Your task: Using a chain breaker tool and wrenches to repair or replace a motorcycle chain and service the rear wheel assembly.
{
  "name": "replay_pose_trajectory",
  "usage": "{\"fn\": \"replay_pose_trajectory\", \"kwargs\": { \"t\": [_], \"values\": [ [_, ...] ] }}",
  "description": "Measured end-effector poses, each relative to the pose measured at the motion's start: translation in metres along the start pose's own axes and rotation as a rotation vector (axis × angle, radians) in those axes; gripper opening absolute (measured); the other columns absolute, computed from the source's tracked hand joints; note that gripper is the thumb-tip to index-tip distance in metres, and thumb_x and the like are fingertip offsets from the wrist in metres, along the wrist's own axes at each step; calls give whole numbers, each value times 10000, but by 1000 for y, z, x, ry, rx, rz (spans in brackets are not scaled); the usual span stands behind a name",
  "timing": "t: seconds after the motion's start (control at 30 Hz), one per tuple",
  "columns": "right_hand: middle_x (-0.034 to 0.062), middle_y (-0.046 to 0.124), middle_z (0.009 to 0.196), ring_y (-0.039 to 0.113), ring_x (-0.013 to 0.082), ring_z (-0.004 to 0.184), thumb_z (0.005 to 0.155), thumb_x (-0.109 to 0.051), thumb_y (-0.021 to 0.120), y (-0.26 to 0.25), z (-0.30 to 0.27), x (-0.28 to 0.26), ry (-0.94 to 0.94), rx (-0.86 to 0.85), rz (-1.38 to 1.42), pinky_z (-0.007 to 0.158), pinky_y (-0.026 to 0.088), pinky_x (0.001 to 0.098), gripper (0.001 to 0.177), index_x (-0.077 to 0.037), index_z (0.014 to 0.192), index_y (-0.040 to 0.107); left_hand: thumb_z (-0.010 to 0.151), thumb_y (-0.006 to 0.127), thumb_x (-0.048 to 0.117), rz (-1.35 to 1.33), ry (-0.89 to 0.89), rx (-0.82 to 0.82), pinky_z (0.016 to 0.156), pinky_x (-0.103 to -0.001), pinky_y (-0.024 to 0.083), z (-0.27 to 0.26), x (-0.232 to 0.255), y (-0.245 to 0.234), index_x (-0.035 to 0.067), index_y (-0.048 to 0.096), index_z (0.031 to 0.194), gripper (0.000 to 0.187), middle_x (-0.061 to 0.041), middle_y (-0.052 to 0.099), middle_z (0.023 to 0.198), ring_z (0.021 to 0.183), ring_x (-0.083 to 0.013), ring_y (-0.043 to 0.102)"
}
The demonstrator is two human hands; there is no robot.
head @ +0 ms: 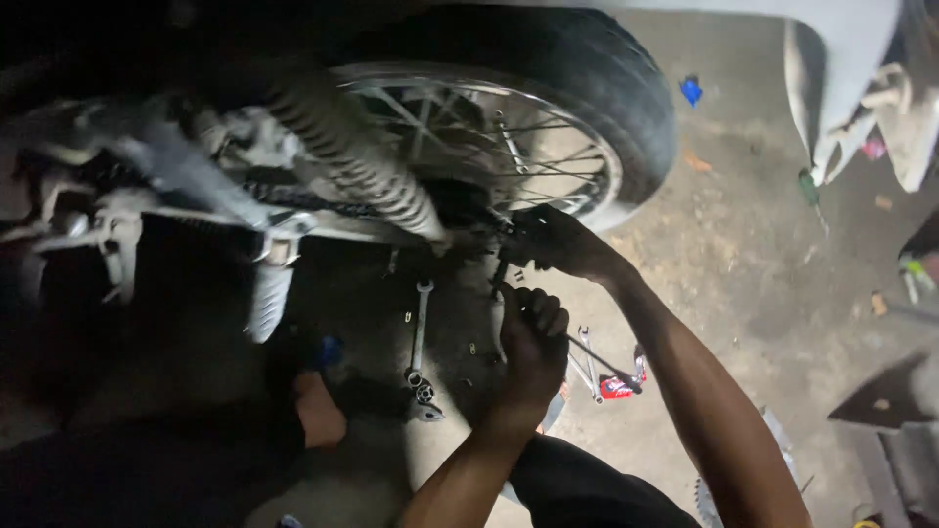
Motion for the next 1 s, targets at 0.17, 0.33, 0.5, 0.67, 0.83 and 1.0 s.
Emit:
{"fn": "replay_pose_trajectory", "kwargs": {
  "t": [0.17,0.33,0.5,0.67,0.83,1.0],
  "values": [
    [223,703,695,645,270,423,884,-101,714,37,8,-30,288,108,-377,365,492,293,491,-69,1287,435,1072,467,568,-68,-61,162,418,-176,288,4,13,-4,232,461,842,407,60,357,649,505,-98,386],
    [155,667,716,651,214,529,857,-172,801,52,15,-11,298,324,-460,409,480,266,397,-82,1093,494,1107,441,516,10,-12,198,414,-177,273,-2,20,10,216,418,844,400,40,380,626,491,-94,374],
    [116,686,748,686,199,600,892,-379,830,54,14,5,239,361,-527,535,548,300,473,-77,1118,545,1120,415,507,63,-26,249,394,-192,257,4,19,-2,215,432,845,401,29,353,614,472,-101,349],
    [111,637,740,652,181,591,913,-263,799,56,8,8,156,365,-434,577,547,323,391,-49,1123,547,1106,505,463,163,40,282,389,-202,291,4,20,-4,205,404,803,410,0,407,597,445,-113,362],
    [80,615,758,641,153,643,890,-182,817,54,7,19,44,310,-214,599,536,257,398,-76,1077,482,1116,449,482,80,-39,271,401,-190,257,9,15,-6,208,398,788,431,34,368,607,454,-93,341],
    [104,624,723,633,168,630,955,-312,774,58,7,13,83,321,-279,622,542,296,414,-59,1080,471,1117,488,439,144,41,310,398,-206,266,17,10,-4,194,402,800,409,12,382,608,440,-111,344]
  ]
}}
Point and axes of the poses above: each hand's wrist, its own z-axis towards the middle knuckle, its own y-axis out of the palm, x = y × z, the point moved 1 cm from there along z, towards the middle knuckle
